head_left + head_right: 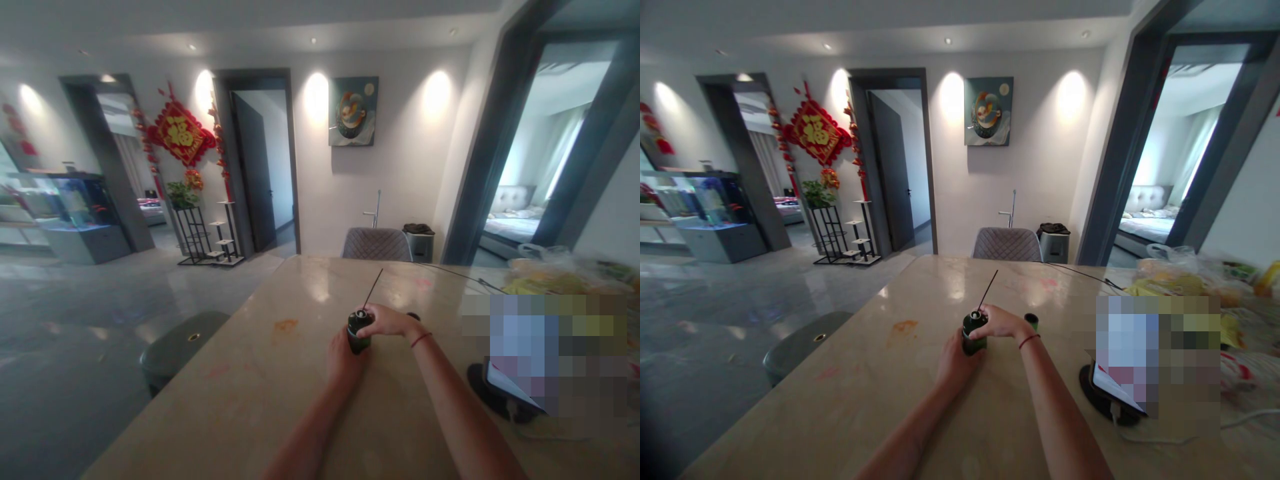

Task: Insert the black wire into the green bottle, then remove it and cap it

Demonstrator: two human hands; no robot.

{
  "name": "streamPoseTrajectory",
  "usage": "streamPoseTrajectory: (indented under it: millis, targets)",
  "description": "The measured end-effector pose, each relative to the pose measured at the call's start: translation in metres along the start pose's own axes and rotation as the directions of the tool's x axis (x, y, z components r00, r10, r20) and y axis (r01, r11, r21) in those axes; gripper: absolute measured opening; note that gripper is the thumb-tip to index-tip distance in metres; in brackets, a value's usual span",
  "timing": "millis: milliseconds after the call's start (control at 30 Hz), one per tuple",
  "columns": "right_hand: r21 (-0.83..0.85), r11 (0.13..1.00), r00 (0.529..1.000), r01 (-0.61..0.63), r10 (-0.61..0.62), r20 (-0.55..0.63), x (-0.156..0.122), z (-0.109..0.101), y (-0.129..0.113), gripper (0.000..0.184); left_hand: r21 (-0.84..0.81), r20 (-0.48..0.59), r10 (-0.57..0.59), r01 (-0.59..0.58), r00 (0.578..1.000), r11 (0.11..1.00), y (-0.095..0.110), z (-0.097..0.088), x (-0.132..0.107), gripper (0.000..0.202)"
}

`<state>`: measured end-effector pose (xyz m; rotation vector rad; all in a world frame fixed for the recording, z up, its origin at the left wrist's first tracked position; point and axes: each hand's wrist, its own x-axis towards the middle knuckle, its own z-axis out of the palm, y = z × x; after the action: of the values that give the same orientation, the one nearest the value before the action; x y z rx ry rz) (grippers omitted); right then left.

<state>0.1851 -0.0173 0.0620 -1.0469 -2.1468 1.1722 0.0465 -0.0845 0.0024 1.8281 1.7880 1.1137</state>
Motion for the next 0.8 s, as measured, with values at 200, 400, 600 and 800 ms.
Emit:
streamPoseTrajectory:
  millis: [200, 400, 600, 800]
  targets:
    - [0.05, 0.994, 0.995, -0.093, 0.094, -0.02, -0.011, -0.018, 0.004, 0.068, 0.118, 0.039, -0.037, 0.032, 0.999, 0.992, 0.0, 0.001, 0.0, 0.042]
    - [-0.124, 0.98, 0.985, -0.158, 0.165, 0.045, -0.011, -0.021, 0.005, 0.06, 0.187, 0.088, -0.044, 0.027, 0.995, 0.982, -0.001, 0.001, 0.002, 0.03]
    - [-0.166, 0.969, 0.982, -0.184, 0.177, -0.058, 0.002, -0.008, 0.015, 0.054, 0.212, 0.152, -0.026, -0.007, 0.988, 0.977, -0.006, -0.009, 0.016, 0.024]
    - [-0.075, 0.995, 0.973, -0.059, 0.041, -0.225, 0.002, 0.015, 0.034, 0.052, 0.402, 0.323, 0.203, -0.329, 0.924, 0.855, -0.027, -0.04, 0.041, 0.022]
